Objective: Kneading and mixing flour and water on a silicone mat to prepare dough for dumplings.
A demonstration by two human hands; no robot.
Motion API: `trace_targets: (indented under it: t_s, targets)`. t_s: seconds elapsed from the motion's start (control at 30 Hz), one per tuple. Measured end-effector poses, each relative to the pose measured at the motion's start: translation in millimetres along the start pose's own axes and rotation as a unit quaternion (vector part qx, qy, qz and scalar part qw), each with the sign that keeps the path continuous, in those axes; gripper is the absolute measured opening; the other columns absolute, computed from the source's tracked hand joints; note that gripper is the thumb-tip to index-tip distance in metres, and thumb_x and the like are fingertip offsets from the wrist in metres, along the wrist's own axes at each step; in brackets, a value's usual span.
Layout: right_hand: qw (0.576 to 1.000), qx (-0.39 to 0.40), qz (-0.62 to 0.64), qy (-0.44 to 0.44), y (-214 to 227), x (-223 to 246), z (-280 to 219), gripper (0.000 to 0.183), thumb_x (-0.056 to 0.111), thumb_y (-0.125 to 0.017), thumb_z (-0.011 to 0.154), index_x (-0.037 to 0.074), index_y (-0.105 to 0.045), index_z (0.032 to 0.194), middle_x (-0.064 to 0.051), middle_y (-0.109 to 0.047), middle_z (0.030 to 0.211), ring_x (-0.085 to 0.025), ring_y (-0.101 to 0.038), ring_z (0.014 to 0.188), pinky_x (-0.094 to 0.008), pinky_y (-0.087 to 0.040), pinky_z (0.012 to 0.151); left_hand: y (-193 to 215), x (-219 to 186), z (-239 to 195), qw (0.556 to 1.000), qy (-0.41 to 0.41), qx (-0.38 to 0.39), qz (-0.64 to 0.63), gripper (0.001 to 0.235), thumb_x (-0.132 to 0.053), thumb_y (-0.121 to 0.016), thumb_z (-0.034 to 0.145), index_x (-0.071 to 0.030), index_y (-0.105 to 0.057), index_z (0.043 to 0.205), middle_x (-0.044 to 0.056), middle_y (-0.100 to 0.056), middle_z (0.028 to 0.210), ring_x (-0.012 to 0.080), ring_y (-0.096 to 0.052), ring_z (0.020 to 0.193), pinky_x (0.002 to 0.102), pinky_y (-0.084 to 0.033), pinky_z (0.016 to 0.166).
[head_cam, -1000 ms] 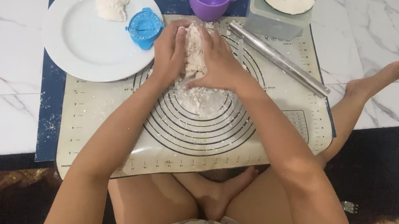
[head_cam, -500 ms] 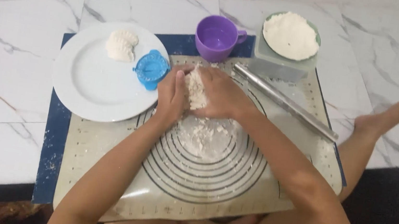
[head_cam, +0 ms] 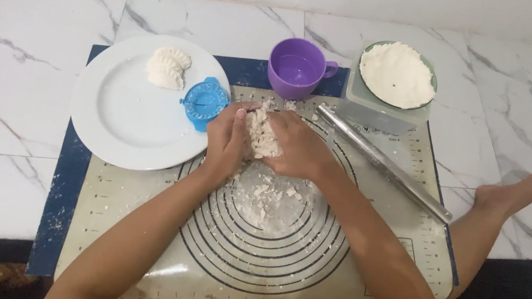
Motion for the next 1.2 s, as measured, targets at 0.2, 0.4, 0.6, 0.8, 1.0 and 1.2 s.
trace_targets:
  t_s: [0.2, 0.4, 0.6, 0.8, 1.0, 1.2]
  targets:
    - [0.996, -0.049, 0.072, 0.011, 9.7, -2.9, -8.6, 0.077, 0.034, -0.084, 0.077, -0.002, -0.050, 0.136, -0.022, -0.063, 0.117, -0.039, -0.066, 0.115, -0.052, -0.055, 0.101, 5.6, -9.3, 3.8, 0.991, -0.093, -0.011, 0.097, 0.037, -0.025, -0.035, 0.111, -0.008, -0.068, 0.116, 0.005, -0.065, 0.064, 0.0163, -0.063, 0.055, 0.032, -0.056, 0.062]
    - [0.934, -0.202, 0.295, 0.020, 26.5, -23.8, -24.3, 0.073, 0.035, -0.089, 0.077, 0.001, -0.054, 0.132, -0.020, -0.067, 0.110, -0.035, -0.069, 0.108, -0.051, -0.054, 0.099, 10.2, -0.8, 1.2, 0.986, -0.105, -0.051, 0.119, 0.035, -0.023, -0.035, 0.111, -0.007, -0.066, 0.109, 0.013, -0.075, 0.097, 0.0324, -0.073, 0.094, 0.045, -0.058, 0.082]
    - [0.791, -0.227, 0.568, -0.023, 17.3, -40.2, -29.8, 0.060, 0.041, -0.074, 0.090, 0.004, -0.051, 0.131, -0.014, -0.068, 0.115, -0.023, -0.067, 0.109, -0.044, -0.053, 0.102, 1.9, -10.9, -0.2, 0.990, -0.134, 0.007, 0.045, 0.036, -0.023, -0.037, 0.110, 0.000, -0.061, 0.122, 0.021, -0.070, 0.116, 0.0394, -0.066, 0.115, 0.053, -0.053, 0.096]
    - [0.564, -0.185, 0.781, -0.196, -55.9, -98.8, -30.5, 0.079, 0.073, -0.061, 0.084, 0.012, -0.062, 0.135, -0.015, -0.070, 0.126, -0.029, -0.067, 0.117, -0.050, -0.050, 0.107, -16.2, -30.4, -10.7, 0.982, -0.154, 0.107, -0.016, 0.050, -0.042, -0.044, 0.104, 0.001, -0.052, 0.128, 0.022, -0.059, 0.134, 0.0392, -0.050, 0.136, 0.053, -0.041, 0.113]
    - [0.627, -0.227, 0.716, -0.204, -50.8, -102.8, -38.5, 0.065, 0.022, -0.087, 0.076, 0.009, -0.059, 0.133, -0.014, -0.071, 0.121, -0.035, -0.070, 0.110, -0.056, -0.056, 0.097, -18.7, -28.6, -16.4, 0.974, -0.193, 0.114, 0.020, 0.044, -0.038, -0.046, 0.104, 0.000, -0.047, 0.125, 0.021, -0.057, 0.132, 0.0414, -0.050, 0.135, 0.055, -0.040, 0.115]
    - [0.620, -0.259, 0.708, -0.217, -39.5, -84.8, -33.0, 0.058, 0.006, -0.087, 0.077, 0.007, -0.060, 0.128, -0.012, -0.073, 0.112, -0.032, -0.073, 0.105, -0.053, -0.060, 0.090, -16.4, -21.7, -13.5, 0.977, -0.168, 0.112, 0.064, 0.046, -0.036, -0.043, 0.103, 0.001, -0.049, 0.129, 0.020, -0.058, 0.133, 0.0393, -0.052, 0.135, 0.052, -0.041, 0.115]
Point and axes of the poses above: each hand's wrist, its own z-axis towards the middle knuckle, its own y-axis out of the back of the hand, x = y × z, the point moved 9 cm from there along z, towards the middle knuckle
